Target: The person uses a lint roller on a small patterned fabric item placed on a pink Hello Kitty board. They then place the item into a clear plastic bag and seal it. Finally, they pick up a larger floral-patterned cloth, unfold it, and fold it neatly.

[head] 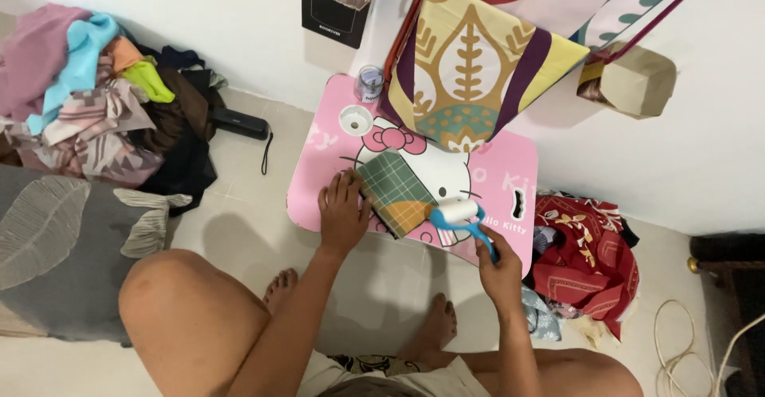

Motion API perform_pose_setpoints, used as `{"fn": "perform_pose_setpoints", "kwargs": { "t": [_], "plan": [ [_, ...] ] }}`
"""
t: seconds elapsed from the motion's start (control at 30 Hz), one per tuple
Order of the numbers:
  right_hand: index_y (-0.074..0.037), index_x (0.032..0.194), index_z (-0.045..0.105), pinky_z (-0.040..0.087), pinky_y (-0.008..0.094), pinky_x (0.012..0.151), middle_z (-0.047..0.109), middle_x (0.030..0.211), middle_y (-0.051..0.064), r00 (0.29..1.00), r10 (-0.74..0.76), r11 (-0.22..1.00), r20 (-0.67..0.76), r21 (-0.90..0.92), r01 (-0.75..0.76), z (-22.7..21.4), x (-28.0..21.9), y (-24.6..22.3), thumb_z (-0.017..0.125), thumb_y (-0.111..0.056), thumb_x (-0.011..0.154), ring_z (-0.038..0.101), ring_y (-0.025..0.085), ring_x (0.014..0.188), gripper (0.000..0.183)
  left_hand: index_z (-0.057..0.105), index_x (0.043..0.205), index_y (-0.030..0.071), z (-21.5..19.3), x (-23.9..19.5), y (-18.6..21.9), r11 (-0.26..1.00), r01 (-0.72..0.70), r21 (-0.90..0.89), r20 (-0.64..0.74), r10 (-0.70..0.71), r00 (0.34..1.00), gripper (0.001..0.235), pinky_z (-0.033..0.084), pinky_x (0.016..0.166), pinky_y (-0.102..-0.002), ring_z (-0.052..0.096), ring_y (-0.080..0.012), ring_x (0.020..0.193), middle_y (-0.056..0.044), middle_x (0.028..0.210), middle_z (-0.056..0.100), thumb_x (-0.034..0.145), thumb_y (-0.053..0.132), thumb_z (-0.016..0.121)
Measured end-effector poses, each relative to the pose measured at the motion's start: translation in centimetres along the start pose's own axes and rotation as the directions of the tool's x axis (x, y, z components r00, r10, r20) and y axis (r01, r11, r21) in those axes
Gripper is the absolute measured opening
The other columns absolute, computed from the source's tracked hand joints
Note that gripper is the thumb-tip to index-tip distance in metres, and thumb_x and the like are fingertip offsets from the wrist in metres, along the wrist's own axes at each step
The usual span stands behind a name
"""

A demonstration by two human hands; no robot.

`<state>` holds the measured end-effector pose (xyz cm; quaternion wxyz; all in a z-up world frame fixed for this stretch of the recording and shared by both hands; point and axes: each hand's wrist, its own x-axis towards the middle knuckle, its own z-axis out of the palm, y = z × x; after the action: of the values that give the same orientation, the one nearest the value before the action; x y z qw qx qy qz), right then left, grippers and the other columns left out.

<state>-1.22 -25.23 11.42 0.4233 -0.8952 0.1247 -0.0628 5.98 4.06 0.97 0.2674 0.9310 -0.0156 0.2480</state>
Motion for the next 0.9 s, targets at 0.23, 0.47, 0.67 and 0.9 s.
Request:
{"fn": "perform_pose_setpoints", "kwargs": {
  "t": [0.23,0.47,0.67,0.9],
  "plan": [
    [-0.006,0.139,0.061,0.046,0.029,0.042,0.063,0.068,0.014,0.999,-0.044,0.964,0.004,0.264,0.042,3.1,-1.1,-5.0,0.059,0.001,0.094,0.056,0.019,0.04,0.045,0.068,0.103,0.024,1.6,-2.0,-0.6,1.0,-0.005,0.013,-0.008,0.005,1.0,0.021,0.036,0.104,-0.054,0.06,-0.0213,0.108,0.002,0.108,0.061,0.089,0.039,0.067],
    [-0.01,0.136,0.064,0.053,0.053,0.088,0.067,0.113,0.025,0.956,-0.269,0.943,0.114,-0.169,0.286,10.7,-2.8,-7.5,0.06,-0.012,0.093,0.066,0.047,0.103,0.043,0.069,0.096,0.022,0.8,-3.7,1.5,0.993,0.077,-0.09,-0.091,-0.085,0.992,0.014,0.035,0.098,-0.051,0.06,-0.0167,0.102,0.006,0.091,0.062,0.088,0.031,0.077],
    [-0.015,0.139,0.061,0.06,0.052,0.07,0.065,0.099,0.019,0.966,-0.22,0.9,0.133,-0.354,0.254,15.0,0.8,-6.9,0.056,-0.019,0.097,0.072,0.045,0.086,0.043,0.069,0.092,0.025,1.5,-3.8,0.9,0.994,0.054,-0.096,-0.134,-0.067,0.989,0.014,0.034,0.097,-0.05,0.058,-0.0154,0.103,0.009,0.091,0.061,0.085,0.03,0.08],
    [-0.013,0.137,0.064,0.054,0.053,0.092,0.07,0.115,0.023,0.935,-0.302,0.928,0.183,-0.166,0.332,13.7,5.3,-8.0,0.06,-0.008,0.091,0.067,0.046,0.109,0.046,0.069,0.094,0.022,0.8,-3.6,1.3,0.991,0.042,-0.13,-0.16,-0.062,0.985,0.018,0.032,0.099,-0.05,0.058,-0.0172,0.103,0.006,0.091,0.06,0.082,0.025,0.082]
  ]
}}
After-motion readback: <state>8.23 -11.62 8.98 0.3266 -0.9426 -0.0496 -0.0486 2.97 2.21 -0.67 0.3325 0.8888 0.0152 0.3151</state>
